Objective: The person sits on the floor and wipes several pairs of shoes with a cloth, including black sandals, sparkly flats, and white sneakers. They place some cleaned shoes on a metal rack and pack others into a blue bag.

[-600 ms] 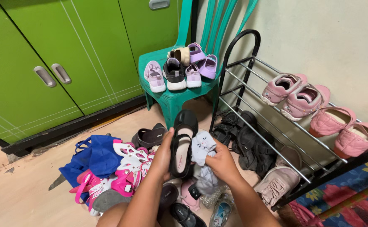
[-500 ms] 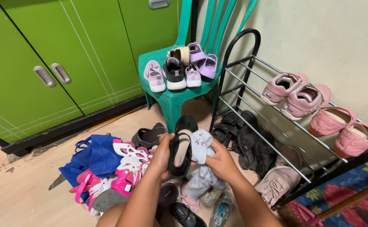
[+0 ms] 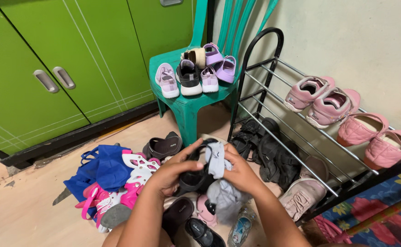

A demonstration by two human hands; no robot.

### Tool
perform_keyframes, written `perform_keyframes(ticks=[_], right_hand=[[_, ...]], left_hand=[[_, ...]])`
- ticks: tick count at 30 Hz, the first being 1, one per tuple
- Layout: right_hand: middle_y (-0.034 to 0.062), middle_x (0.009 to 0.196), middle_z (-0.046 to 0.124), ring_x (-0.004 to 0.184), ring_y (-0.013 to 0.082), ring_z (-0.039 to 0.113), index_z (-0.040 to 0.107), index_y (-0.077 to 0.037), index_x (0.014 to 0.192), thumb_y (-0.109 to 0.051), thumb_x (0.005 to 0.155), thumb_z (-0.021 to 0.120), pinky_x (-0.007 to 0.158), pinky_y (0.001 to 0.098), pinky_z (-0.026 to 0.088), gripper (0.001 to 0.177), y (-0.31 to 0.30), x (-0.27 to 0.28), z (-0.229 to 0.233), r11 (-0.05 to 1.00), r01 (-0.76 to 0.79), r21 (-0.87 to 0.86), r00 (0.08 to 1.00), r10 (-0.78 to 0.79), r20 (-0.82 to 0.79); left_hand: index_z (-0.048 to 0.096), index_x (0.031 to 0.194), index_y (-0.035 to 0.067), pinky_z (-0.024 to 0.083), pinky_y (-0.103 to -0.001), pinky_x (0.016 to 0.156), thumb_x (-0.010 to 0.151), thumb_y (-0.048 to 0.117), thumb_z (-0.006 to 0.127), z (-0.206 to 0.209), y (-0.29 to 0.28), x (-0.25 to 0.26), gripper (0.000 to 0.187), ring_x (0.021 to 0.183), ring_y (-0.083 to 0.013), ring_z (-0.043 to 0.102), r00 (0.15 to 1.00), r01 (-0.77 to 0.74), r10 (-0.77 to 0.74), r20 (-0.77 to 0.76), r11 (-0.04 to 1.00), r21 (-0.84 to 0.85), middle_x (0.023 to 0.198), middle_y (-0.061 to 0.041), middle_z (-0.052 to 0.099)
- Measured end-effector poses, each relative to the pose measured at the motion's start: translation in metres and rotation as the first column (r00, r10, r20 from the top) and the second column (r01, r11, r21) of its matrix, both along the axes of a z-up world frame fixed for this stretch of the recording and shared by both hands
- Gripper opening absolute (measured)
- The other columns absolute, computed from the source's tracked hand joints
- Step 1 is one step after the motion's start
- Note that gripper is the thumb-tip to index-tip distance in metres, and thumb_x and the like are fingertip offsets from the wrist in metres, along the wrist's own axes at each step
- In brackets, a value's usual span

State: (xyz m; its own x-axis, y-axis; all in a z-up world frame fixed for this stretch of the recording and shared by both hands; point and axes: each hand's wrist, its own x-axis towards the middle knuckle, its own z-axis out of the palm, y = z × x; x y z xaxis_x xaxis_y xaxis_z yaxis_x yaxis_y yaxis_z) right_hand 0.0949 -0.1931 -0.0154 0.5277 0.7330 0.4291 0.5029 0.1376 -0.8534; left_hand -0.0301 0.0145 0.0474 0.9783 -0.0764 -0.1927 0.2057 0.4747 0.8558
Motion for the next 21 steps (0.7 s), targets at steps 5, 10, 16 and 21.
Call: perform_keyframes(ticks=[5,10,16,21], right_hand=[[0.0047,0.118,0.053,0.117,0.0188,0.053,0.072,-0.002,0.117,-0.008,0.083,0.071,0.103,0.0294,0.042,0.035,0.0,0.003,0.007,0.993,0.045,0.109,0.987,-0.028,-0.157],[0.0047,0.116,0.055,0.116,0.0188,0.054,0.075,-0.003,0.112,-0.01,0.085,0.073,0.103,0.0303,0.043,0.028,0.001,0.003,0.004,0.984,0.138,0.114,0.978,-0.117,-0.174],[0.0059,0.113,0.055,0.112,0.0195,0.054,0.074,-0.002,0.107,-0.009,0.08,0.078,0.101,0.0319,0.042,0.028,0.008,-0.007,-0.011,0.976,0.196,0.093,0.98,-0.19,-0.065],[0.0042,0.112,0.066,0.101,0.0134,0.064,0.069,-0.005,0.114,-0.003,0.087,0.065,0.091,0.0283,0.05,0.027,0.009,0.009,-0.033,0.92,0.322,0.226,0.855,-0.18,-0.486]], left_hand=[[0.065,0.13,0.015,0.033,-0.034,0.115,0.078,0.022,0.083,0.003,-0.007,0.008,0.055,0.149,-0.0209,0.04,0.931,-0.265,0.139,0.338,0.893,0.363,0.164,-0.01,0.041],[0.081,0.095,0.015,0.047,-0.036,0.105,0.072,0.033,0.086,0.019,-0.016,0.002,0.03,0.13,-0.0263,0.059,0.845,-0.521,0.059,0.532,0.32,0.791,0.144,-0.008,0.061],[0.083,0.079,0.009,0.049,-0.039,0.095,0.067,0.032,0.088,0.035,-0.015,-0.008,0.026,0.118,-0.0276,0.057,0.872,-0.472,-0.088,0.482,0.114,0.874,0.117,0.0,0.07],[0.08,0.086,0.004,0.05,-0.035,0.088,0.076,0.029,0.084,0.017,-0.009,-0.003,0.028,0.112,-0.0252,0.059,0.888,-0.448,0.037,0.458,0.294,0.844,0.115,-0.002,0.068]])
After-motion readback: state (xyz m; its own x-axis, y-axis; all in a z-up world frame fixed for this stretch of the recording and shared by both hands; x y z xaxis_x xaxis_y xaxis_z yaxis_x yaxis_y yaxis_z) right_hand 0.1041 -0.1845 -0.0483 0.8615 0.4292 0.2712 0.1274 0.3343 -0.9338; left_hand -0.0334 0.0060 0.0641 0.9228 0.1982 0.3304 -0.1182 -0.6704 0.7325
